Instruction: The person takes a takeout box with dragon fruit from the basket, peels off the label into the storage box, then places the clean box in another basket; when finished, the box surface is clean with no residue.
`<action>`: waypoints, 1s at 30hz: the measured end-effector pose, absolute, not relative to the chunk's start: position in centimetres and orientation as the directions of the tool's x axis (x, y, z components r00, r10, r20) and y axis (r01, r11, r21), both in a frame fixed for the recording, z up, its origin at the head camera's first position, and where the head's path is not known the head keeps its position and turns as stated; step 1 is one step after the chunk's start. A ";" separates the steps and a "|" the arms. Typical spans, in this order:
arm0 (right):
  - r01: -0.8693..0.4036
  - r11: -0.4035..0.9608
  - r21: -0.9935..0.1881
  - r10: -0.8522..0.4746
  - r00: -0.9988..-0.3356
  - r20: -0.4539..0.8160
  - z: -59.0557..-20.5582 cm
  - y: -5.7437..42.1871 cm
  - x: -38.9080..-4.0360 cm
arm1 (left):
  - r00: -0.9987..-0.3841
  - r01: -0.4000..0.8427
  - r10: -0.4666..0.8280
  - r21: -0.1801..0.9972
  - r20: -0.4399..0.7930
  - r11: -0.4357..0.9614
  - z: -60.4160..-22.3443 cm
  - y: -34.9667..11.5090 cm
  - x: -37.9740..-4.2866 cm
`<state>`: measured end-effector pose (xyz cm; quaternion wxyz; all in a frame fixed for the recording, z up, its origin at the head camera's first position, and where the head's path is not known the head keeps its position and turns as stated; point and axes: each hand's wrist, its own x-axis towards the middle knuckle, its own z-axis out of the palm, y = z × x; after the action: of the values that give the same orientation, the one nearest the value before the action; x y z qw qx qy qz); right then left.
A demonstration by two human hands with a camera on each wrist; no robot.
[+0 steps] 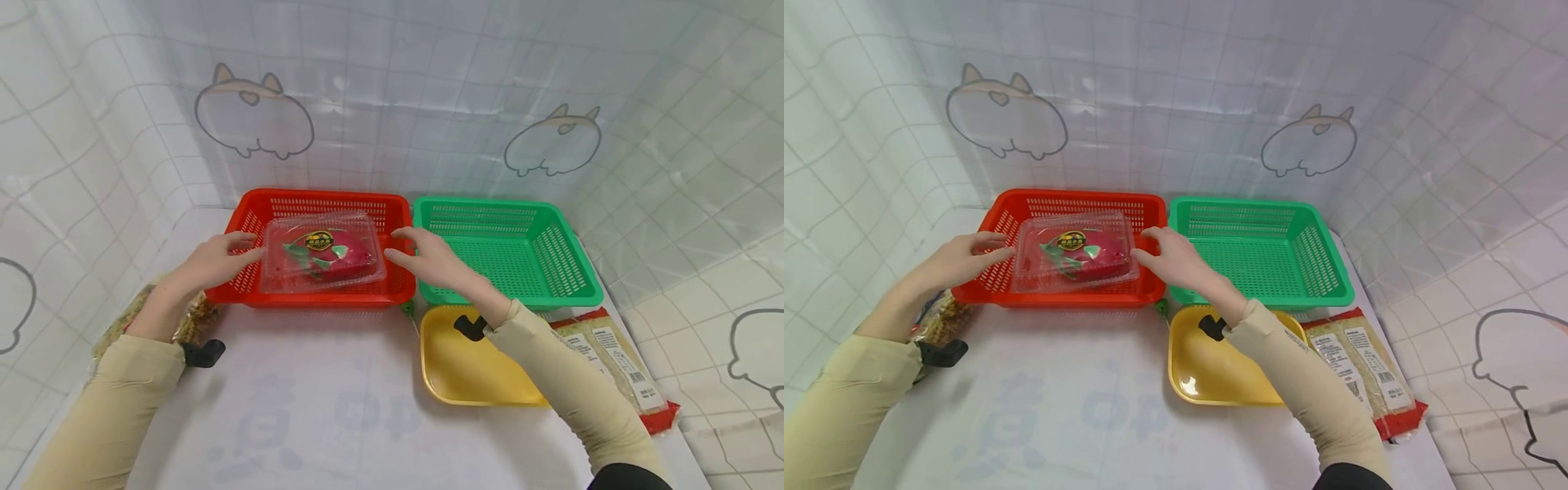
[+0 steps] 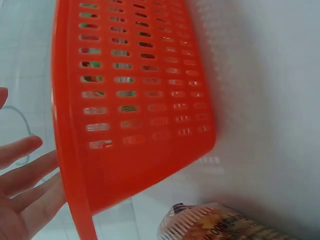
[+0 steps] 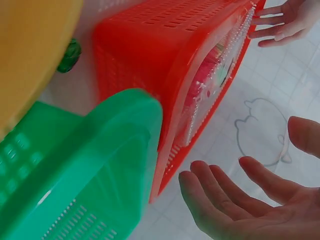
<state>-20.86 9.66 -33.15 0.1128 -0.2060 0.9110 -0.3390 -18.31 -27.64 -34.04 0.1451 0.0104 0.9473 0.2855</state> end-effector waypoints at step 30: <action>0.302 0.436 -0.848 -0.334 -0.820 -0.464 -34.8 3.0 -29.0 | -0.756 -0.389 0.269 0.740 -0.597 0.548 -34.9 -30.4 -26.0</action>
<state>-29.03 3.02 -34.77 0.2997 -0.0101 0.7927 -0.5308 -26.02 -30.41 -34.90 0.3474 -0.0373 0.8084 0.4737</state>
